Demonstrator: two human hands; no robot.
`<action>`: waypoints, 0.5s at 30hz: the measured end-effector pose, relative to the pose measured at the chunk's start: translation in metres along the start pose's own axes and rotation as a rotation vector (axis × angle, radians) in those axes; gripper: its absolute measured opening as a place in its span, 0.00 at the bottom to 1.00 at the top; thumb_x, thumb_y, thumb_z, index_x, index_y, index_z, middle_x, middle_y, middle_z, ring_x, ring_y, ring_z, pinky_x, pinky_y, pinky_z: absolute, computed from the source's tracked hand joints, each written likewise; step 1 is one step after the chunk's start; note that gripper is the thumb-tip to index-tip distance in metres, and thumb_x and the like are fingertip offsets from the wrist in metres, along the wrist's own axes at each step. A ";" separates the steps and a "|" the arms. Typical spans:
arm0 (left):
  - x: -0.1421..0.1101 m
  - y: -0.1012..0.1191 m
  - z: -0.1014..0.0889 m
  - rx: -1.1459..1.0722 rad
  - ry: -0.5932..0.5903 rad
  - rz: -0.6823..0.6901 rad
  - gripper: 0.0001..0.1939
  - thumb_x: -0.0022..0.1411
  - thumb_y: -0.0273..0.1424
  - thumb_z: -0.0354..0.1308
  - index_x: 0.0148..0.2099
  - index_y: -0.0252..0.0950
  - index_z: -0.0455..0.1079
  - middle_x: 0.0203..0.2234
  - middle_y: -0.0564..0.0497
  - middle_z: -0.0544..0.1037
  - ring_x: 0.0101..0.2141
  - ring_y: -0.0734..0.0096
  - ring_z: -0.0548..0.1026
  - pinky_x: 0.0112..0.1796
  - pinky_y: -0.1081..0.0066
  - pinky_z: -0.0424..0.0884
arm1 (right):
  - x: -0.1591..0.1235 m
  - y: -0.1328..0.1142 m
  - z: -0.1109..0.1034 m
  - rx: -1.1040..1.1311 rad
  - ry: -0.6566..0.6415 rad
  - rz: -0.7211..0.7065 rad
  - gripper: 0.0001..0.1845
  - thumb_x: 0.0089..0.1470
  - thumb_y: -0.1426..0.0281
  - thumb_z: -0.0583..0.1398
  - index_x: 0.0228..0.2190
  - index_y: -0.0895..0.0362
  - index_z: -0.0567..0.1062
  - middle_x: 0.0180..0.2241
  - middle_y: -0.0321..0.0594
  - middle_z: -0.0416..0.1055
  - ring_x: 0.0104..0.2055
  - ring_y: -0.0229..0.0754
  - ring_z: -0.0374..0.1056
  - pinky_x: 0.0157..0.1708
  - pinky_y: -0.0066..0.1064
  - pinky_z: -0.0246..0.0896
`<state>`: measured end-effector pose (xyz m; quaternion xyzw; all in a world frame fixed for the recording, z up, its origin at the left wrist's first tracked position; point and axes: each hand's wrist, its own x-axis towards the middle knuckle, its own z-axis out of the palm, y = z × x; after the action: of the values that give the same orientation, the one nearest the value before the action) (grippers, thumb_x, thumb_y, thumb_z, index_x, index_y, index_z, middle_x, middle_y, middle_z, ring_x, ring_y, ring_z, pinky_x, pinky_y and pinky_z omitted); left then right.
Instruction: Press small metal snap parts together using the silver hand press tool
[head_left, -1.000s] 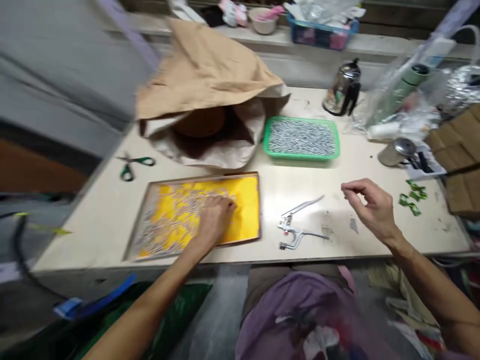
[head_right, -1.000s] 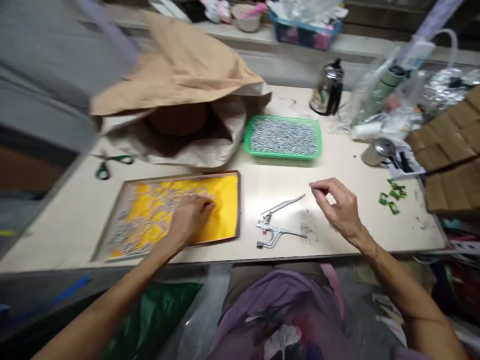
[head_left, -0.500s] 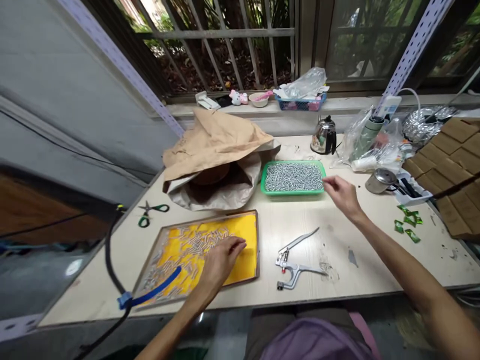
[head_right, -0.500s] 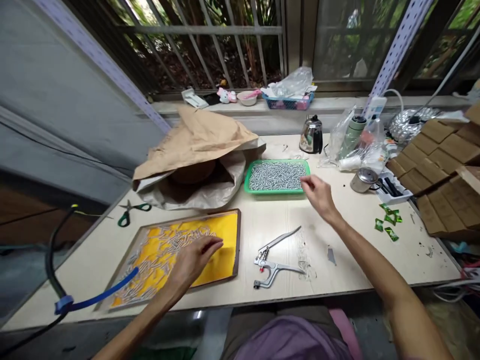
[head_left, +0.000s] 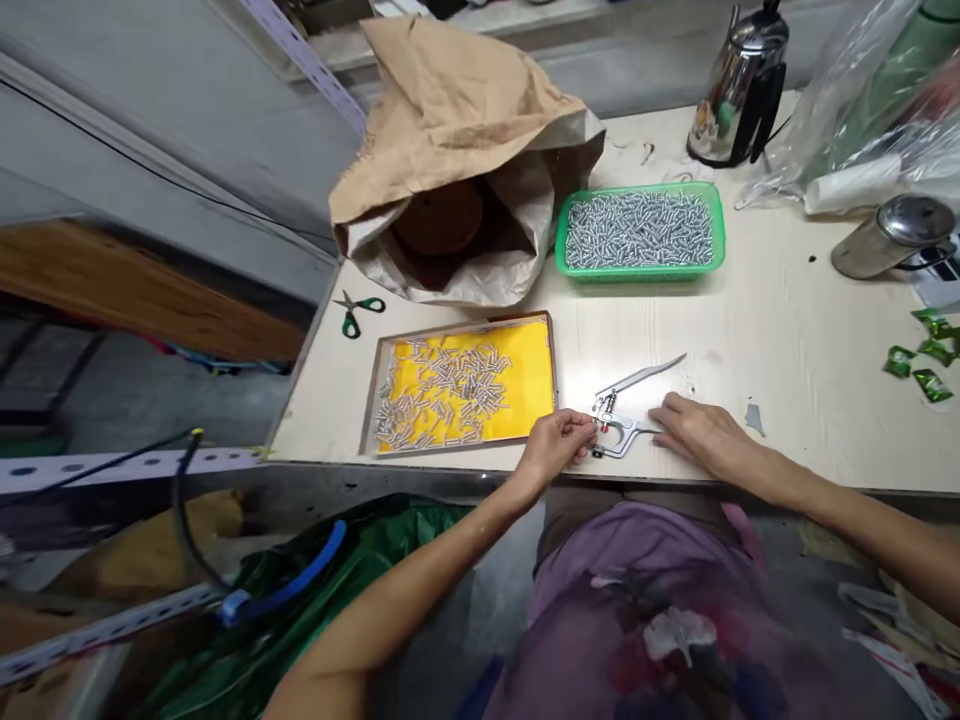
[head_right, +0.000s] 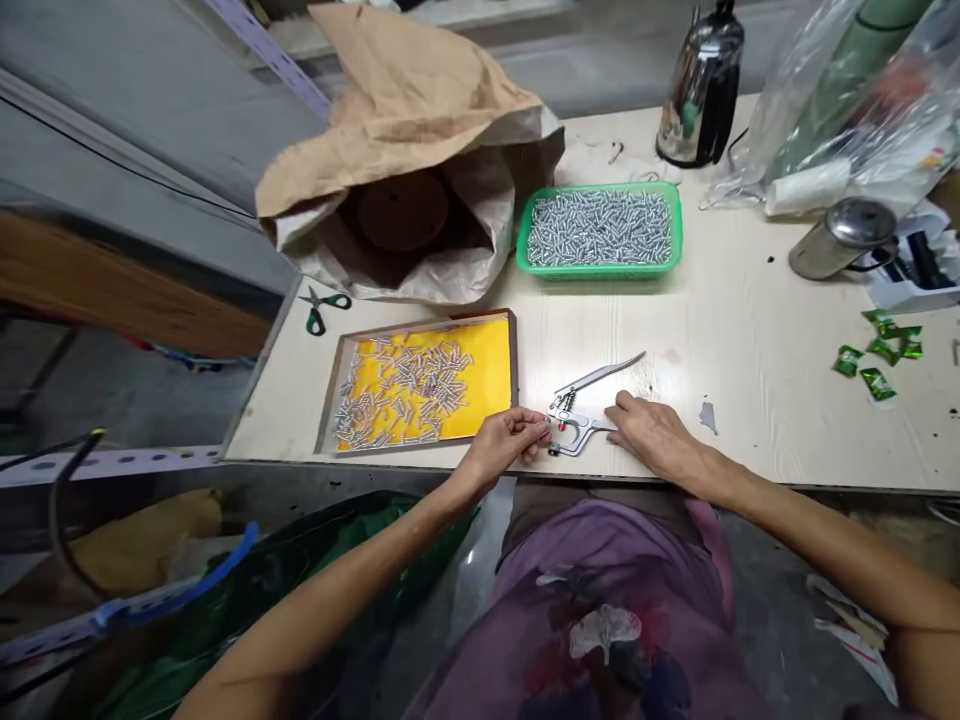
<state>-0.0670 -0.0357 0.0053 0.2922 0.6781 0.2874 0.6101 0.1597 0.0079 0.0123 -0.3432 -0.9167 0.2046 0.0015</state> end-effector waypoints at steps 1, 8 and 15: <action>0.001 -0.001 0.002 0.021 -0.003 -0.009 0.12 0.49 0.34 0.66 0.30 0.31 0.70 0.17 0.56 0.72 0.16 0.83 0.64 0.17 0.81 0.59 | -0.003 -0.002 0.007 -0.023 -0.015 0.018 0.08 0.62 0.72 0.54 0.37 0.59 0.73 0.36 0.43 0.69 0.32 0.39 0.66 0.28 0.29 0.57; 0.010 -0.014 0.014 0.142 0.032 -0.044 0.14 0.49 0.37 0.66 0.28 0.31 0.70 0.13 0.61 0.65 0.12 0.86 0.56 0.14 0.81 0.51 | 0.001 0.016 0.013 -0.209 0.018 0.004 0.12 0.59 0.82 0.51 0.31 0.58 0.71 0.31 0.41 0.69 0.31 0.40 0.61 0.27 0.32 0.46; 0.011 -0.017 0.025 0.092 0.013 -0.087 0.18 0.47 0.40 0.67 0.27 0.30 0.69 0.15 0.59 0.67 0.12 0.87 0.57 0.12 0.81 0.49 | -0.002 0.022 0.015 -0.222 0.065 -0.021 0.12 0.59 0.81 0.51 0.30 0.57 0.70 0.30 0.41 0.69 0.31 0.40 0.60 0.28 0.33 0.43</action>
<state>-0.0440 -0.0379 -0.0163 0.2882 0.7068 0.2310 0.6034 0.1725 0.0159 -0.0094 -0.3380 -0.9368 0.0907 -0.0046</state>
